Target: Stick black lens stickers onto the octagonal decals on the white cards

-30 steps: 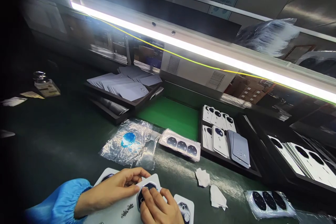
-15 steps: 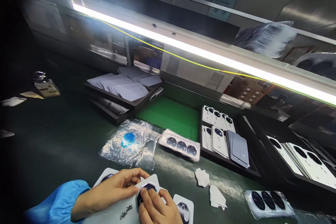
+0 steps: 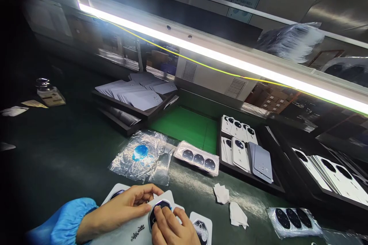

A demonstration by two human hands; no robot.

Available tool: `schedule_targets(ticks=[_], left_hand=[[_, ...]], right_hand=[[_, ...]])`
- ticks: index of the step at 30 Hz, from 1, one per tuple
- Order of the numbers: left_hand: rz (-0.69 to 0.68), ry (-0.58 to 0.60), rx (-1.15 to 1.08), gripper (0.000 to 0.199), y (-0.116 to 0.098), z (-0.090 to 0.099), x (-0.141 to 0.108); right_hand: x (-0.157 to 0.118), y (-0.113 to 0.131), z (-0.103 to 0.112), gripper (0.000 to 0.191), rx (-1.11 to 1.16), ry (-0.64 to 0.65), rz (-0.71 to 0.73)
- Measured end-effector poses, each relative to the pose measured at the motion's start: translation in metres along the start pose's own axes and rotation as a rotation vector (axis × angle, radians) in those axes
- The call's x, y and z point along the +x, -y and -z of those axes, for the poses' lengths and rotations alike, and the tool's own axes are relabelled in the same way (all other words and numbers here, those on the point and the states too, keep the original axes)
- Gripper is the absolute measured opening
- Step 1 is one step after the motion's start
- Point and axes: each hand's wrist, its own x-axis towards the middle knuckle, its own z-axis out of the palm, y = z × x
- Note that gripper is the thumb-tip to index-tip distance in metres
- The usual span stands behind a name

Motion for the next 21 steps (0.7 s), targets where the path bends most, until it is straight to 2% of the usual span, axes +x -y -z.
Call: schedule_targets(ticks=[15,21], left_hand=[[0.028,-0.023,-0.008,0.043,-0.0051,-0.0016,-0.0012],[0.033,-0.027,-0.025,0.046,0.0019,-0.0014,-0.0004]], right_hand=[[-0.0008,-0.002,0.002,0.046,0.041,0.039,0.018],[-0.0012,-0.0013,0.0065,0.046,0.054,0.076,0.022]])
